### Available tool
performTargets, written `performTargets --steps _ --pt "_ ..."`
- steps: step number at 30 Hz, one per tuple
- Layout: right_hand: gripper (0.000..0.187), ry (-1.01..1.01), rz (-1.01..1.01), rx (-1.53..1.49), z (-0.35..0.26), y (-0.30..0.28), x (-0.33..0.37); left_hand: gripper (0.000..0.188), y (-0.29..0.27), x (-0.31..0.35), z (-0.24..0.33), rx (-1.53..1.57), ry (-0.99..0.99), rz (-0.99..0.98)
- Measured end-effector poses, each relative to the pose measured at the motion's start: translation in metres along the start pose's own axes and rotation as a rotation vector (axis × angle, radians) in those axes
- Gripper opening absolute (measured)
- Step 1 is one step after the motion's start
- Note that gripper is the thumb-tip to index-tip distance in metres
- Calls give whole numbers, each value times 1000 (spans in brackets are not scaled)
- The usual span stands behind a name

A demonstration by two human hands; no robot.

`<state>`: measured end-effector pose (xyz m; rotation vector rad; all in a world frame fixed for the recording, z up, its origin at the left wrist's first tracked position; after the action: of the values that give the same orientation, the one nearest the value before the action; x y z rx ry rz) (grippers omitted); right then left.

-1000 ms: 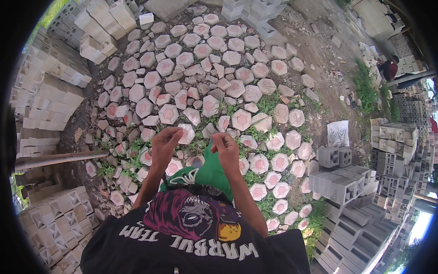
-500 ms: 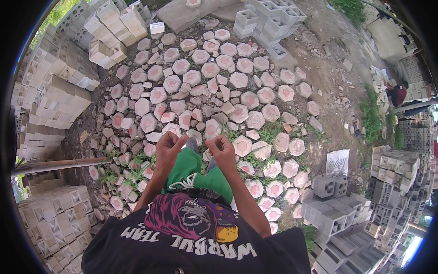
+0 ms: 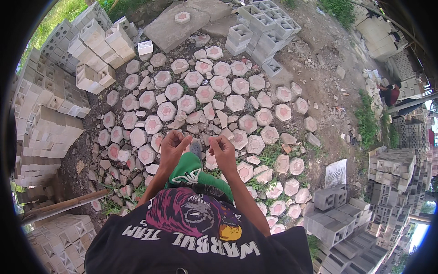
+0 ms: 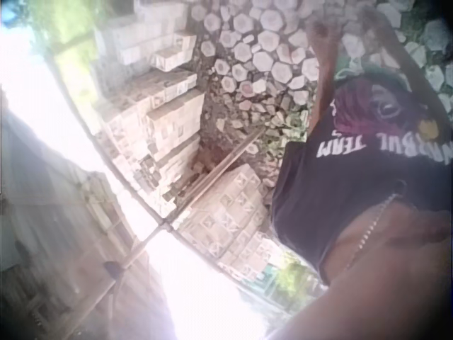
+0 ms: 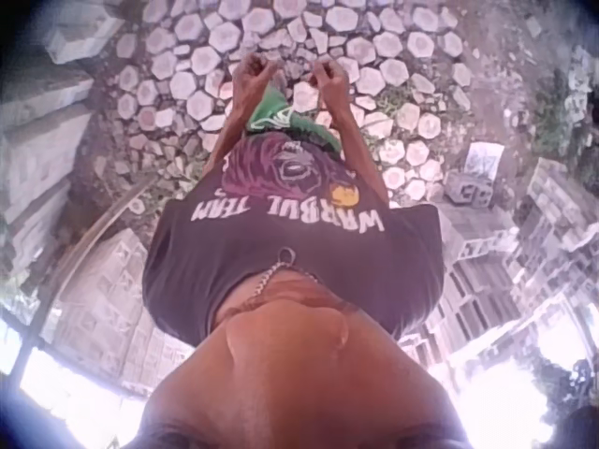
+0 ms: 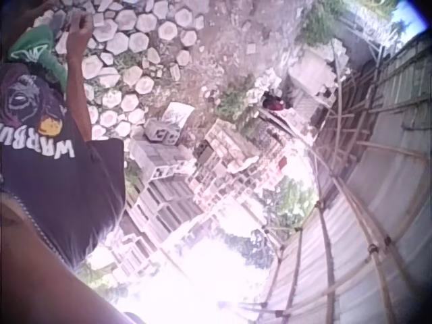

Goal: The person repeatedly picks up hollow concrete blocks from a pile, walks across a paved area, and places them onto a growing stack. The task involves handling the blocks one at a time and arranging them in a neat pile.

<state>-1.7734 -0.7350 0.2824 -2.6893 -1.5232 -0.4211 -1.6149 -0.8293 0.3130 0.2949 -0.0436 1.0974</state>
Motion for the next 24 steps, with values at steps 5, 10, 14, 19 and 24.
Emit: performTargets --steps 5,10,14,19,24 --pt "15 -15 20 -48 -28 24 -55 17 -19 -80 21 -151 9 -39" --pt "16 -6 60 -102 -39 29 -91 22 -20 -140 20 -103 70 -77" --pt "19 7 85 -102 -43 21 -126 27 -7 -176 21 -135 25 -108" --pt "21 -8 66 -105 -47 0 -195 31 19 -227 22 -108 9 -132" --pt "24 -23 21 -62 -72 -27 -281 32 52 -299 28 -80 6 -136"
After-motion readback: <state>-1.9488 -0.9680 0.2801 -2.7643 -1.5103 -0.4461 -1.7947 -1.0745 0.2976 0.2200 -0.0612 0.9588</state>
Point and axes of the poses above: each hand's wrist, its own x-axis away from the middle knuckle, its own y-axis out of the palm, z = x × y, the point moved 4 cm from there along -x, towards the middle knuckle, and after that the axes turned 5 degrees about x, right-handed, at the moved point
